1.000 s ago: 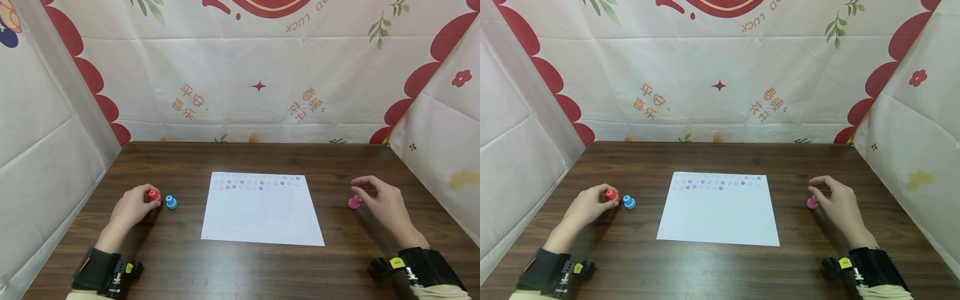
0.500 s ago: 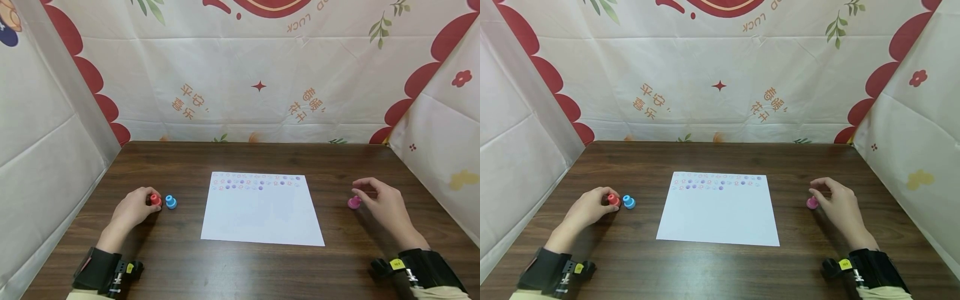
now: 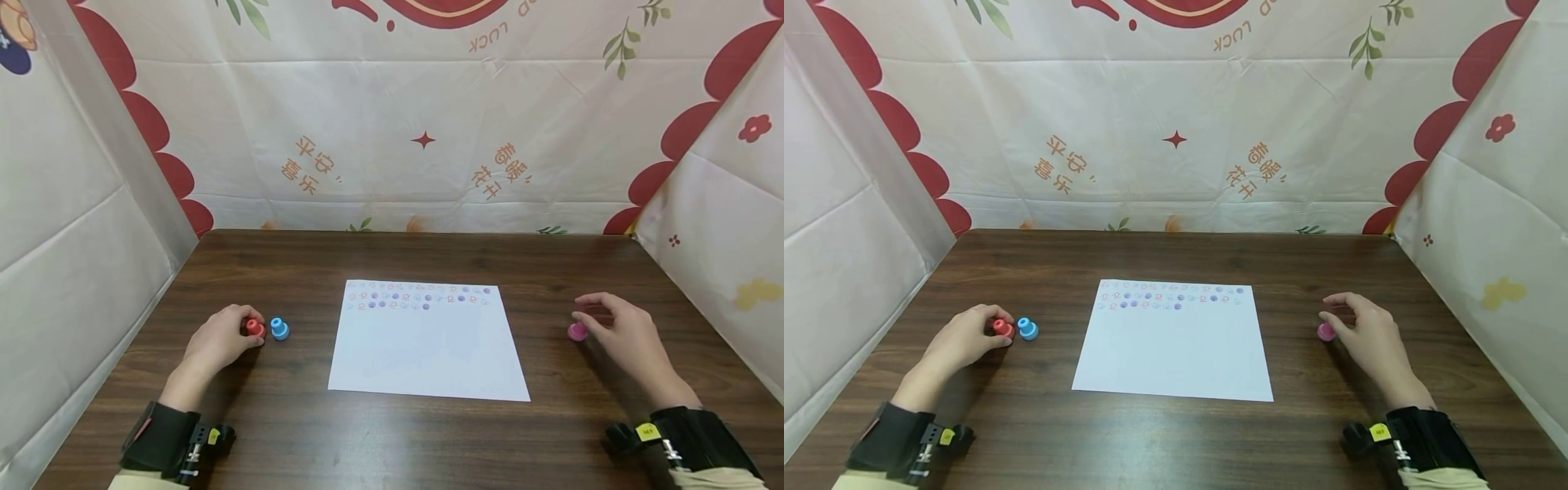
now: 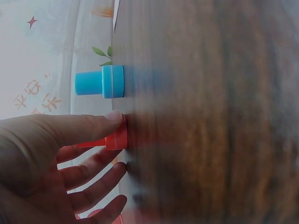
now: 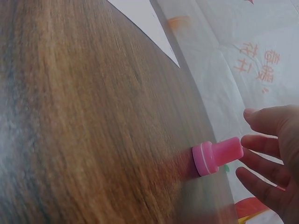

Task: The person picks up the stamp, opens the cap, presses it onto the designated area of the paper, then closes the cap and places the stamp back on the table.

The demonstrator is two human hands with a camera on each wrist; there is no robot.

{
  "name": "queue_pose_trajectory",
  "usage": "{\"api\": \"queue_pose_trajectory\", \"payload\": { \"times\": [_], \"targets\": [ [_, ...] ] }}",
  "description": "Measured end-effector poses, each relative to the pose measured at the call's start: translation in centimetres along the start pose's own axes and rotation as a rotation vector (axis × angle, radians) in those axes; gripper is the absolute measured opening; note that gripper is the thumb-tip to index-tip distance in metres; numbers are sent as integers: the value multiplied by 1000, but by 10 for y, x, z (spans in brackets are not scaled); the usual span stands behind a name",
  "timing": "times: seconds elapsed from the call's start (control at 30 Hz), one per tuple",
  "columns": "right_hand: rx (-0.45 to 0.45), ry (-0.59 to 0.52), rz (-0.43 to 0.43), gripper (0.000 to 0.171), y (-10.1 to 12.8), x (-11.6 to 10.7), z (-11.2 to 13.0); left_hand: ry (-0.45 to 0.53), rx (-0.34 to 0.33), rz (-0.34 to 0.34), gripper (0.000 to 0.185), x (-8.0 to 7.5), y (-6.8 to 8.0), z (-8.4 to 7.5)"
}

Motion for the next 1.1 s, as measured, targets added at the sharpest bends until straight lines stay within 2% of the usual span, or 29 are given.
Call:
{"api": "queue_pose_trajectory", "payload": {
  "times": [0.47,0.63,0.87,0.97,1.1],
  "targets": [
    [22,0,95,37,3,2,-7,25,10,-32,45,-4,5,-3],
    [4,1,102,36,4,2,-9,42,10,-62,50,-10,9,-3],
    [10,5,122,44,4,1,-13,80,20,-88,53,-16,14,-2],
    [11,15,126,42,4,2,-13,84,30,-103,51,-18,15,-1],
    [-11,18,117,31,5,2,-13,92,41,-117,49,-21,17,-2]
  ]
}}
Point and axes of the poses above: each hand's wrist, its own y-axis away from the middle knuckle, its own x-axis out of the palm, z = x × y, the point moved 3 cm from there along -y, towards the middle knuckle, and after that the axes turned 8 degrees about -z, right-handed, at the moved point
